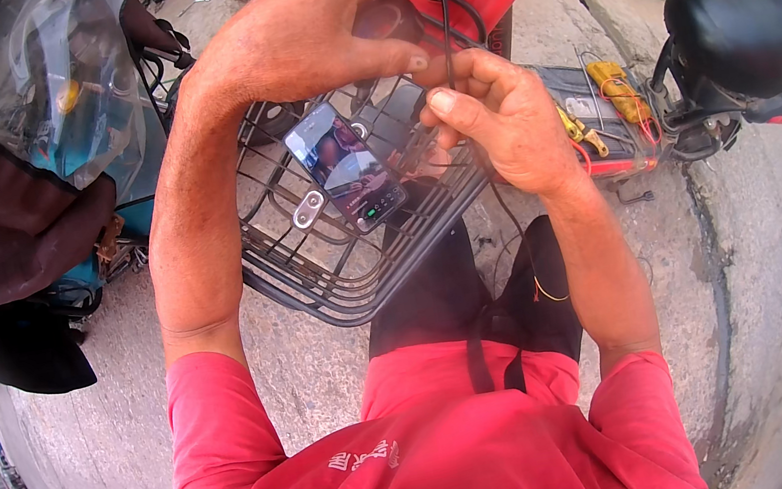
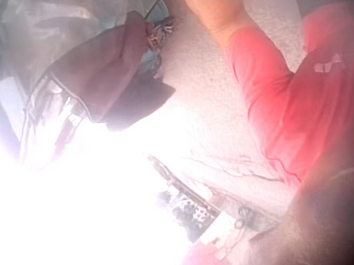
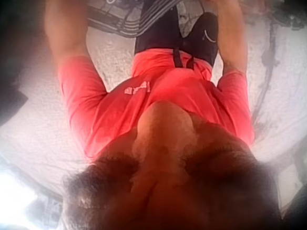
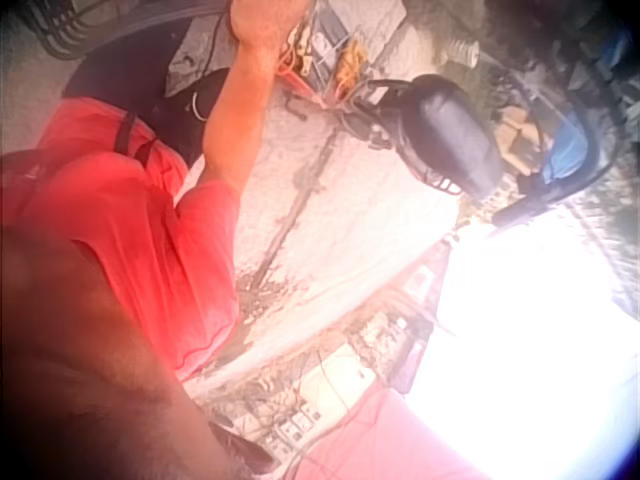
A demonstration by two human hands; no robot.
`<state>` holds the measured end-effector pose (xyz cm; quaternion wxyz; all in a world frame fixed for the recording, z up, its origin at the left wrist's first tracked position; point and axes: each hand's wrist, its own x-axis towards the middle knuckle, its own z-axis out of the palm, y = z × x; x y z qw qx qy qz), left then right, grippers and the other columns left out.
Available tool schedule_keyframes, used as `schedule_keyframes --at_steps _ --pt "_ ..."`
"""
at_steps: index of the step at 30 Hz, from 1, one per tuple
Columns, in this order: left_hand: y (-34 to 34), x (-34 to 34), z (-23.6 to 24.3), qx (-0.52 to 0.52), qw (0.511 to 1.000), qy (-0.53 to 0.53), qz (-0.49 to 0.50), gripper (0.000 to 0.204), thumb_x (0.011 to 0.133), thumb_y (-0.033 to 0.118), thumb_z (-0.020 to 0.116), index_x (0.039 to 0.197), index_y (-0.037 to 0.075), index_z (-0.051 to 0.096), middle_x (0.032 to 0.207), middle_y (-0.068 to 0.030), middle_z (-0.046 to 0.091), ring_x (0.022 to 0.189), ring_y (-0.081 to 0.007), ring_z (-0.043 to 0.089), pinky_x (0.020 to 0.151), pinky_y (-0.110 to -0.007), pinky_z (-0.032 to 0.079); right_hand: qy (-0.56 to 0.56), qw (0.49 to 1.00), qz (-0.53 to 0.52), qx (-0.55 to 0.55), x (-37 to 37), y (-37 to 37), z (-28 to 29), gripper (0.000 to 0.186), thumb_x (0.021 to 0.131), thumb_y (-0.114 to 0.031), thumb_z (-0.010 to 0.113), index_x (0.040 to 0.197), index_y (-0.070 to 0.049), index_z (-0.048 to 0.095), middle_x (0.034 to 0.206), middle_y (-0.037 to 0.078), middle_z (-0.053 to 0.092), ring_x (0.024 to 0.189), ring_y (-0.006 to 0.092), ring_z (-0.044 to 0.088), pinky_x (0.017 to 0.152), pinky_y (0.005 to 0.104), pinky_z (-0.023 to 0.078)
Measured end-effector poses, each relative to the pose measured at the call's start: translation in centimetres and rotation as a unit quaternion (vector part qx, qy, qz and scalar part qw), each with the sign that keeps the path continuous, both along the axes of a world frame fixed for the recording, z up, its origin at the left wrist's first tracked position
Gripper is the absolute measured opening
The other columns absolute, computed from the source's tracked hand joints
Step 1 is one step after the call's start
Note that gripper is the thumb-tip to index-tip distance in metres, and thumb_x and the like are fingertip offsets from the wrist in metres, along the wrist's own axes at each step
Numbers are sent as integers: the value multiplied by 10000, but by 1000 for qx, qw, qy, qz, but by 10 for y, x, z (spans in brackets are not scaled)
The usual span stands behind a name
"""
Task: The person wraps black electrical tape around a bundle of wires on the front of a red bicycle and cuts the tape with scissors.
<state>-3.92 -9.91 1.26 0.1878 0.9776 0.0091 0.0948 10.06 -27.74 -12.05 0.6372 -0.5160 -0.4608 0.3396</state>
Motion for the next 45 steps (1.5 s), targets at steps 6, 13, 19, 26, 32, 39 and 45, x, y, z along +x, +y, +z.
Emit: schedule_keyframes --at_steps 6,13,19,26,32,39,45 --pt "-1 -1 1 -17 1000 1 -2 531 859 373 780 1229 15 649 959 -166 698 927 -328 673 821 -424 523 -1 1000 -1 -4 0 0 0 292 1013 -177 678 1213 34 647 944 88 704 735 97 624 695 261 534" --pt "-1 0 0 -8 1000 0 -4 528 851 362 774 1225 11 647 968 -178 698 954 -342 680 830 -432 528 2 1000 2 -6 0 0 1 288 1012 -165 674 1217 35 644 953 86 702 744 97 626 693 260 536" --pt "0 1 -2 -10 1000 -5 -13 524 849 354 770 1225 10 647 977 -183 697 959 -342 682 831 -429 531 -1 1000 4 -1 1 0 -1 291 1014 -162 671 1222 40 639 965 95 703 748 100 628 692 265 538" --pt "1 2 -4 0 1000 -19 -23 531 849 351 767 1240 12 645 1006 -198 705 967 -347 686 841 -428 540 -2 1000 -1 -10 1 -1 1 297 1015 -166 671 1223 43 636 967 98 702 747 103 626 693 269 538" --pt "8 7 -30 37 994 -99 -27 647 769 430 820 1249 17 687 1068 -208 743 1009 -346 722 874 -431 558 -1 1000 2 -13 1 -1 1 304 1015 -167 672 1228 46 628 970 100 702 751 104 624 697 271 536" --pt "14 14 -42 66 986 -153 -30 610 755 443 829 1174 14 719 1032 -202 748 982 -363 726 853 -445 565 -7 1000 2 -10 1 -1 1 307 1015 -170 674 1227 46 626 971 102 703 753 104 627 703 269 534" --pt "12 12 -40 54 988 -144 -30 608 752 439 829 1174 15 722 1033 -197 750 975 -361 729 849 -444 566 -8 1000 3 -5 1 -1 -1 317 1014 -179 681 1231 46 629 970 100 706 754 105 633 705 269 535"
